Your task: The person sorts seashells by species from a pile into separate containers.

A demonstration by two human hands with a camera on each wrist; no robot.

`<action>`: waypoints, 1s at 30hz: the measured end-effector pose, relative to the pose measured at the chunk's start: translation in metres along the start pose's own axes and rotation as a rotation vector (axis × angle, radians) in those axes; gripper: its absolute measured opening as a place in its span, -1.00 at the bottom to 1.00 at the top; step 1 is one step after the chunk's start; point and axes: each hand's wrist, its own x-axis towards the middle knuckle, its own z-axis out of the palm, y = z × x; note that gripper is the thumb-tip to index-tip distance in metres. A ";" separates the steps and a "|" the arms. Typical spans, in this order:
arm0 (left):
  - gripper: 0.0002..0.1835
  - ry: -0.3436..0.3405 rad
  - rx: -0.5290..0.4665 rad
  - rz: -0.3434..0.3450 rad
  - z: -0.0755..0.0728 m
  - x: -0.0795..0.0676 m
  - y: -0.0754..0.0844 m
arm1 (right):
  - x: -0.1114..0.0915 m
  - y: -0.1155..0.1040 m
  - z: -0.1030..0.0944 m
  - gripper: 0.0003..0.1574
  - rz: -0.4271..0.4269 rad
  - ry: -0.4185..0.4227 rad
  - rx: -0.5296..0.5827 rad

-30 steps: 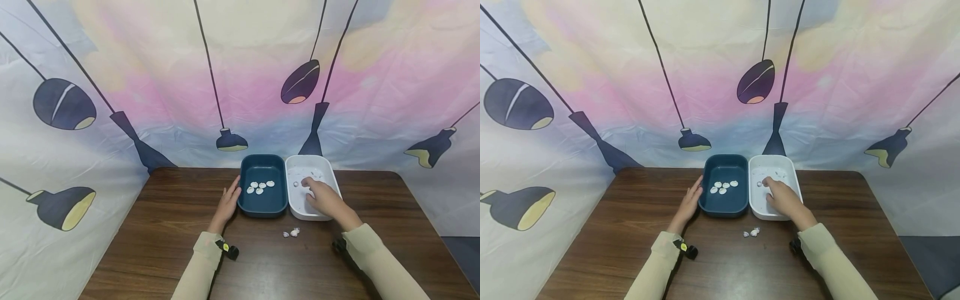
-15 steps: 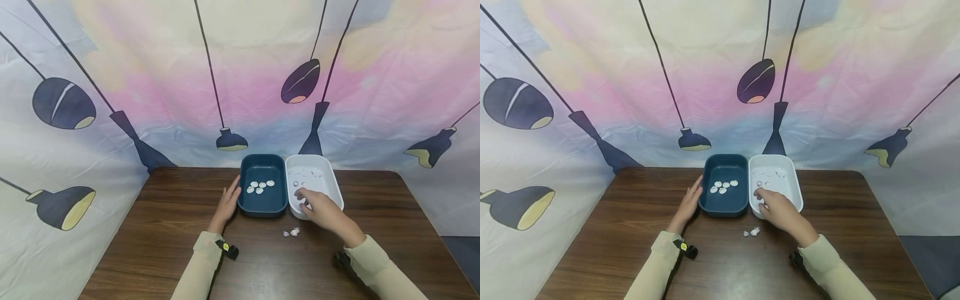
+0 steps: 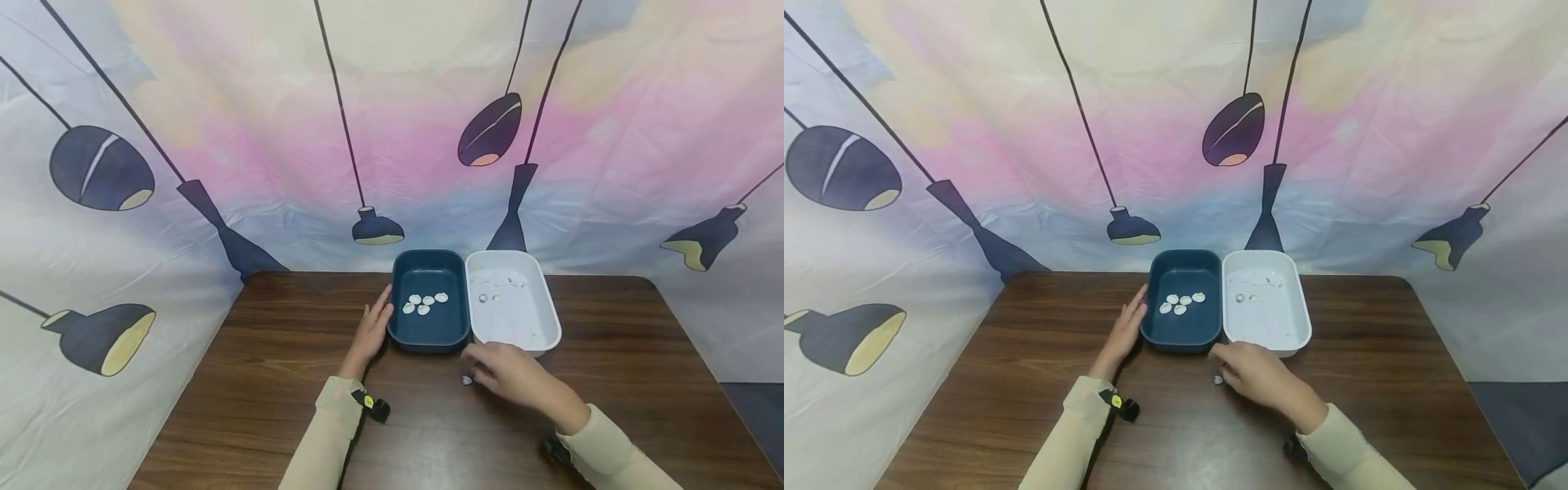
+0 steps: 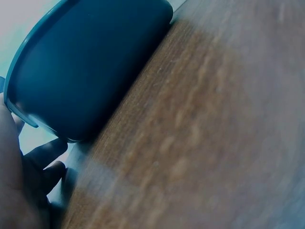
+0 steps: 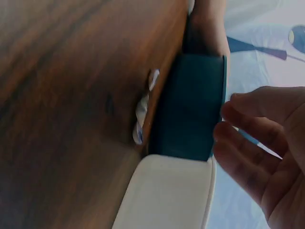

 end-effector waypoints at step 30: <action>-0.40 -0.006 -0.011 0.002 0.000 0.000 0.001 | 0.007 -0.005 0.041 -0.82 -0.128 -0.130 -0.237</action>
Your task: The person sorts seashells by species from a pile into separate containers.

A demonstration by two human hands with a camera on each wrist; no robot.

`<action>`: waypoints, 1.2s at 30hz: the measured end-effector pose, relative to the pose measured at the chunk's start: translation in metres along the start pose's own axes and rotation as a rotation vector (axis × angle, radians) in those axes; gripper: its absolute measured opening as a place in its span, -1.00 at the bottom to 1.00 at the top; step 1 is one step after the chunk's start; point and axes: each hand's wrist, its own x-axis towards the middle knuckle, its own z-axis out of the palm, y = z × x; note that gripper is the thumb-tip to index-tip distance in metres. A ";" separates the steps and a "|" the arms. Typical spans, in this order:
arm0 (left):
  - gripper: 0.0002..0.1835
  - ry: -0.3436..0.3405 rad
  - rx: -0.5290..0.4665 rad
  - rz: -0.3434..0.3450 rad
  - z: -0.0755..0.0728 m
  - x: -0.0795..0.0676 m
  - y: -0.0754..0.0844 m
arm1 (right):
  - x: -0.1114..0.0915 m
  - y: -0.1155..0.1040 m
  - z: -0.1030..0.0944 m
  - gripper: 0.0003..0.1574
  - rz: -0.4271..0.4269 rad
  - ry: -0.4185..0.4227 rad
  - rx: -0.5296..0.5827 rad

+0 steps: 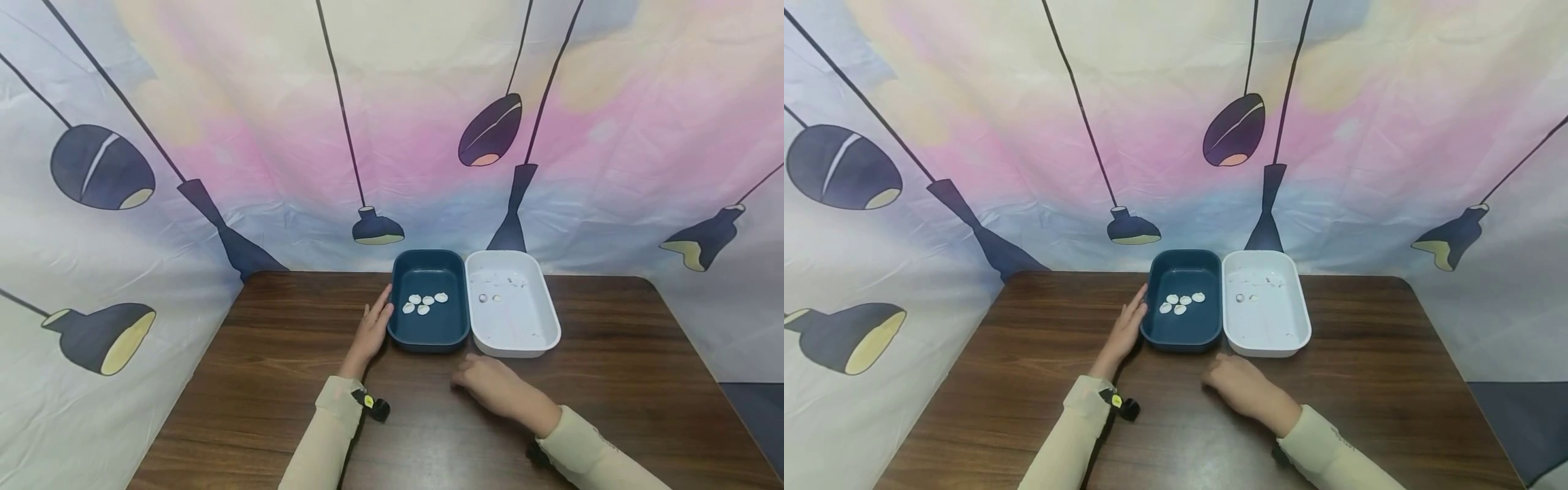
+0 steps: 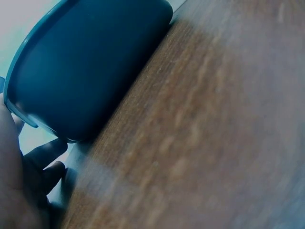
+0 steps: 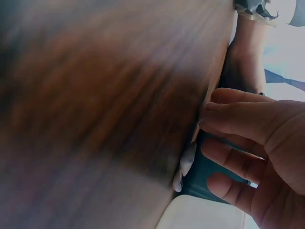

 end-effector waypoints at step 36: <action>-0.41 0.010 0.003 -0.010 0.001 0.000 0.000 | 0.013 -0.022 -0.004 -0.71 0.028 -0.154 0.245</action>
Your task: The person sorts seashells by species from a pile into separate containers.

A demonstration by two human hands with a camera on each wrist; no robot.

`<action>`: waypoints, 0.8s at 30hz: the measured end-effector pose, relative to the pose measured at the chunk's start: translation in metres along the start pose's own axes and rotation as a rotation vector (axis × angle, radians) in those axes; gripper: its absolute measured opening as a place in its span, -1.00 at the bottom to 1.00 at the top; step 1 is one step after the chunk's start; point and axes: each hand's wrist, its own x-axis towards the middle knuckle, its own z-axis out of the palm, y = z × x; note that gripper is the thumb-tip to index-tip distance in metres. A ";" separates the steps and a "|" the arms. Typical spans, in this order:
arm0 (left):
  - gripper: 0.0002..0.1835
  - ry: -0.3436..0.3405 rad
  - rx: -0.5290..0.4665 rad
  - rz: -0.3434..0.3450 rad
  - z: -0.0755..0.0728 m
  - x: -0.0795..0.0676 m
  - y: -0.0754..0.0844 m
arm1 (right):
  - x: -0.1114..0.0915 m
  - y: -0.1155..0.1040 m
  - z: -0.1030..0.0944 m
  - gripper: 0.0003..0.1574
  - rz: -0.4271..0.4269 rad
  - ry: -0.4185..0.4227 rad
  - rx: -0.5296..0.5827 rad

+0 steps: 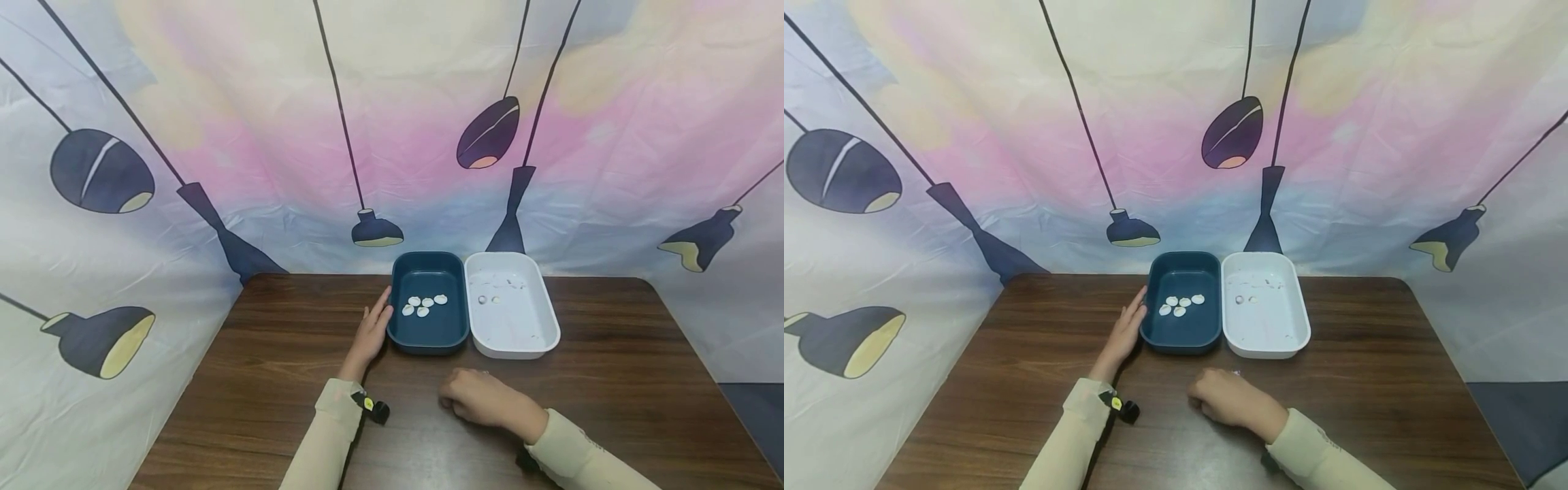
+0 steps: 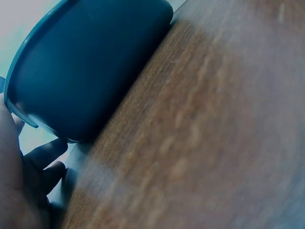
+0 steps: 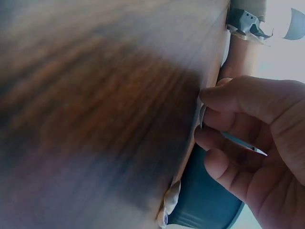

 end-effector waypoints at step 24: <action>-0.41 -0.004 0.009 -0.001 -0.001 0.000 0.002 | -0.015 0.018 -0.046 -0.66 -0.042 0.174 0.027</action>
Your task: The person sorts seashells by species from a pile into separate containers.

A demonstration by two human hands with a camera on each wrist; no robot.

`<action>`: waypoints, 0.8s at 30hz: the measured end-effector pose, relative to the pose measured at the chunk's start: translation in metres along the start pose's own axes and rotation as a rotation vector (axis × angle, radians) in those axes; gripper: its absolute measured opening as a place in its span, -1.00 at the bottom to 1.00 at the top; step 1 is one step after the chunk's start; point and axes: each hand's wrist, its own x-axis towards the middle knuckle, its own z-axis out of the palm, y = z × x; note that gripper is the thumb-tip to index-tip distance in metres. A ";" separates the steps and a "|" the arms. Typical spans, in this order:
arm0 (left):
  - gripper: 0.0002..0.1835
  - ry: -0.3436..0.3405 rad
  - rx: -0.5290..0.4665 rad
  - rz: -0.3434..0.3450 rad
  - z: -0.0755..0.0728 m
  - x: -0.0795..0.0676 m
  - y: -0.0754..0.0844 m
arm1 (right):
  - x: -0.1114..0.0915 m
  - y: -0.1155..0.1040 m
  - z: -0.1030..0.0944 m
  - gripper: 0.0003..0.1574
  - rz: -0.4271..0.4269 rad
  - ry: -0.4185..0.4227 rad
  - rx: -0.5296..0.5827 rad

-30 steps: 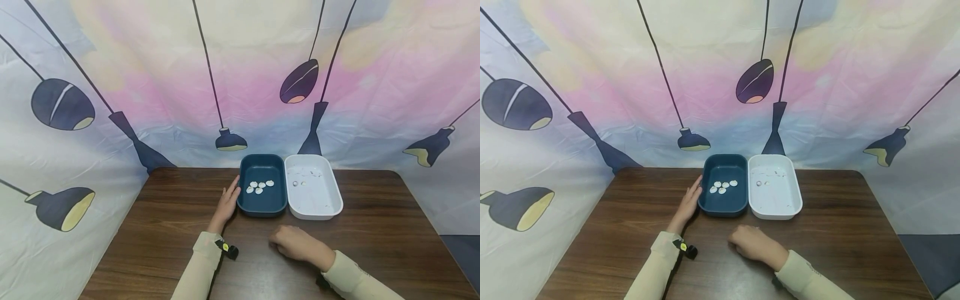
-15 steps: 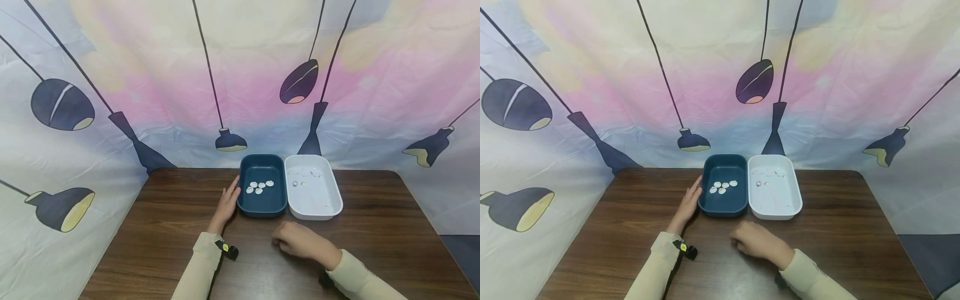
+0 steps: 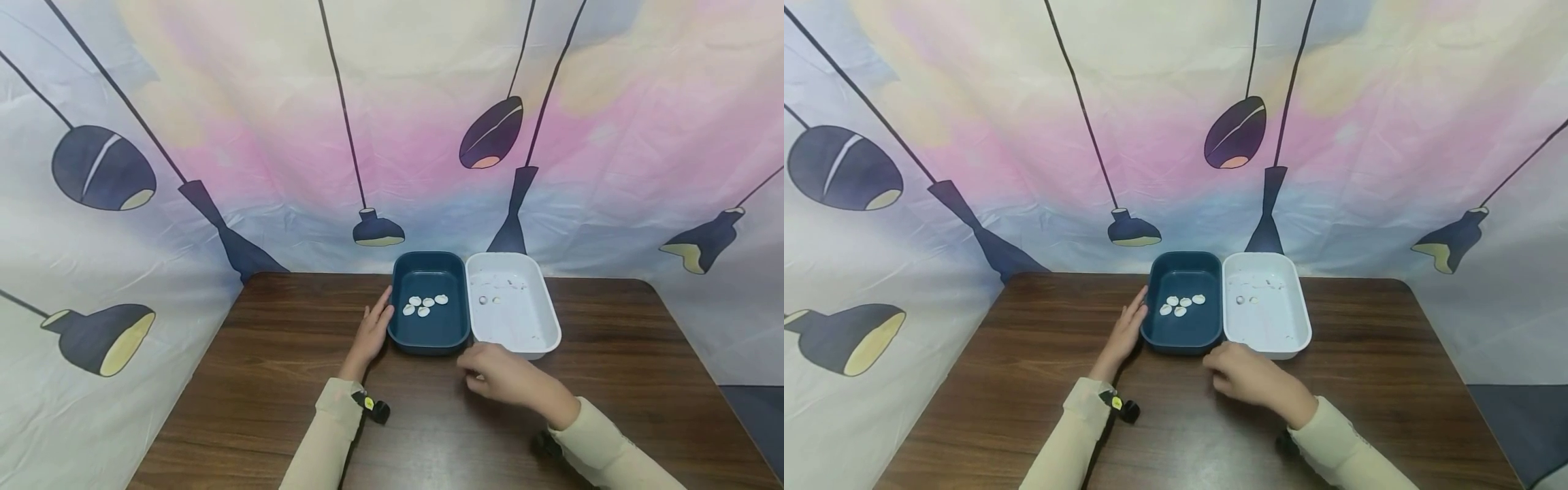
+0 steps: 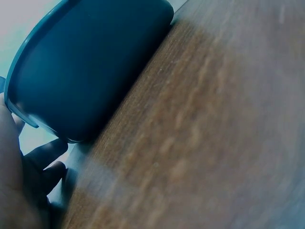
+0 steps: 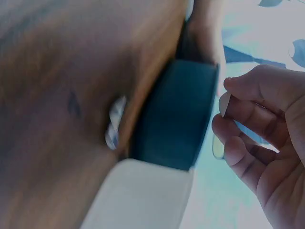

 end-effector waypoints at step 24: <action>-0.40 0.002 -0.022 0.053 0.000 0.000 -0.003 | -0.012 0.068 -0.031 -0.76 0.163 0.169 -0.025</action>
